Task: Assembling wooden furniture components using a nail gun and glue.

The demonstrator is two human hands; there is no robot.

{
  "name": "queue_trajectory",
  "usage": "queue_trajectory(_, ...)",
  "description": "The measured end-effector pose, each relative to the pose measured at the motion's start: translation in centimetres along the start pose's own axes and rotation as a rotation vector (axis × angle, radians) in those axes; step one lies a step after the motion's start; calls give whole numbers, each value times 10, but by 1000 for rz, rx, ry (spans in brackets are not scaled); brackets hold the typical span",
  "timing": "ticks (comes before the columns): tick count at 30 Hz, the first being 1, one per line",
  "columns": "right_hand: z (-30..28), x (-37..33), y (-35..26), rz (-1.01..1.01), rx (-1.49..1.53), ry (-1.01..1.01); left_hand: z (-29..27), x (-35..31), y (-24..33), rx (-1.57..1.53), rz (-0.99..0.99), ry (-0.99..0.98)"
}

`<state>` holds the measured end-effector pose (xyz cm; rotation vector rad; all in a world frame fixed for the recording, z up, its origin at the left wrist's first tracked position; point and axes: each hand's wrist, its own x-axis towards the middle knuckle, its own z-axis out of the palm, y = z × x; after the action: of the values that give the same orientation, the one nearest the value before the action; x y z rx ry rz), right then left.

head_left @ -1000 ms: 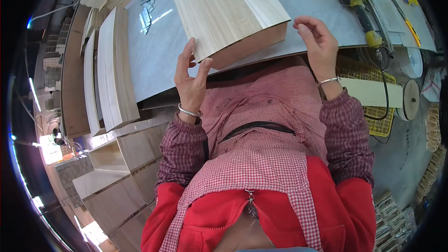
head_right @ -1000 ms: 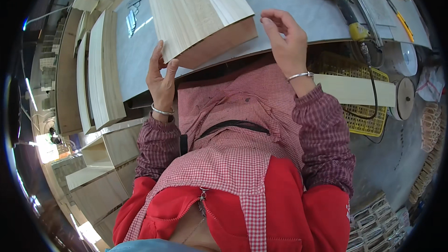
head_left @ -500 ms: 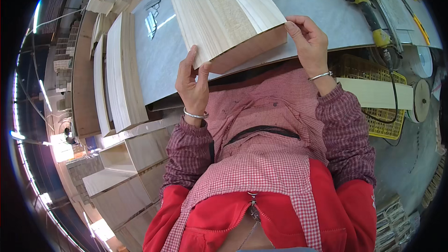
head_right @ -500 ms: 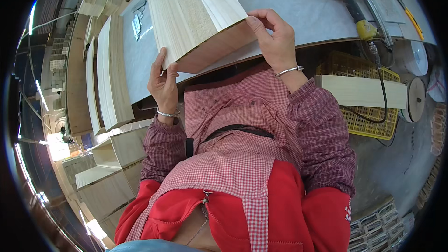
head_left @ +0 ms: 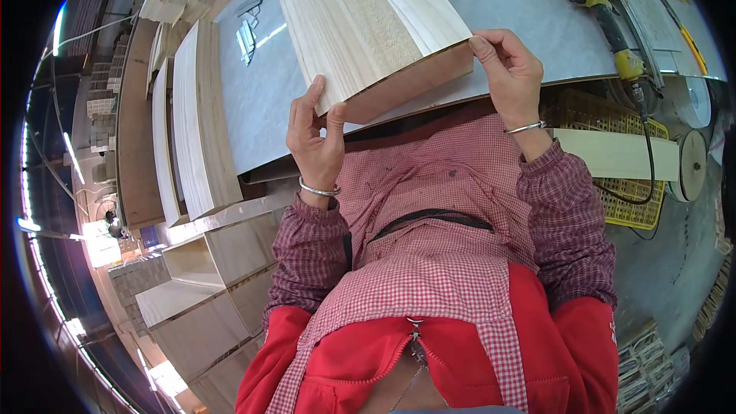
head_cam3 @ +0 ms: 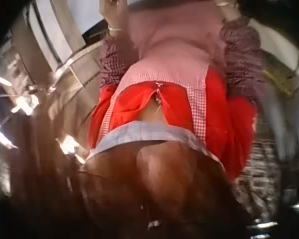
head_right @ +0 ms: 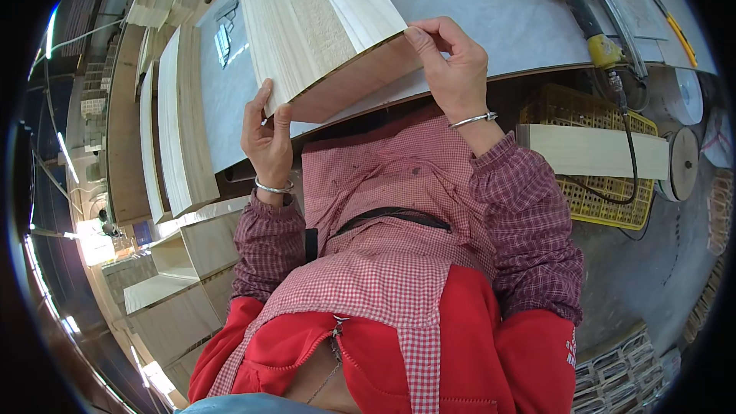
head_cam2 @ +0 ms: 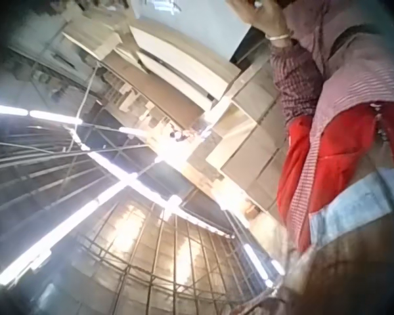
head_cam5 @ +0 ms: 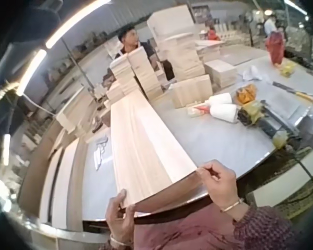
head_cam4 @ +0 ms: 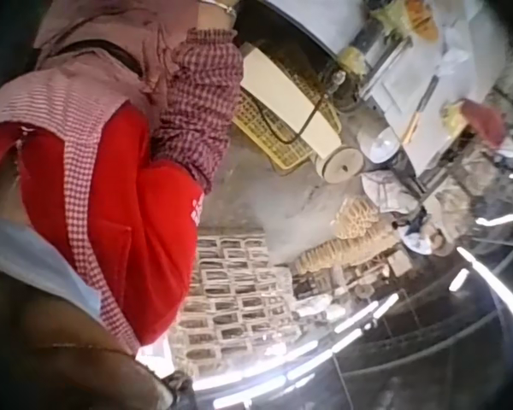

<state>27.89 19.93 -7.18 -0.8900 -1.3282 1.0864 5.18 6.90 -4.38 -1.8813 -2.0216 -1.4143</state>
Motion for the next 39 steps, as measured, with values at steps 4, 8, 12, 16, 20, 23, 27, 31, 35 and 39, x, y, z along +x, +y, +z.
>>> queue_trajectory(4,0,-3,-2,-10,52,12,0,0,2,-7,-44,-7)
queue_trajectory(8,3,-6,-3,-82,50,50,0,1,3,9,-27,-10)
queue_trajectory(12,2,-7,-6,-132,-13,66,-2,-2,6,-9,-78,-31)
queue_trajectory(16,0,-6,-7,-166,-89,59,-3,-1,7,-19,-133,-53)
queue_trajectory(20,-1,-5,-5,-198,-132,40,-4,-1,7,10,-119,-62)
queue_trajectory(23,-1,-5,-4,-188,-122,38,-3,-1,6,1,-108,-73)
queue_trajectory(27,0,-5,-4,-190,-111,39,-1,1,2,7,-50,-52)
queue_trajectory(31,0,-5,-6,-188,-101,38,0,2,1,16,4,-29)
queue_trajectory(35,-1,-4,-10,-167,-94,21,-2,1,2,23,1,-27)
queue_trajectory(39,-4,3,-22,-93,-23,-86,-1,0,1,37,-11,-40)
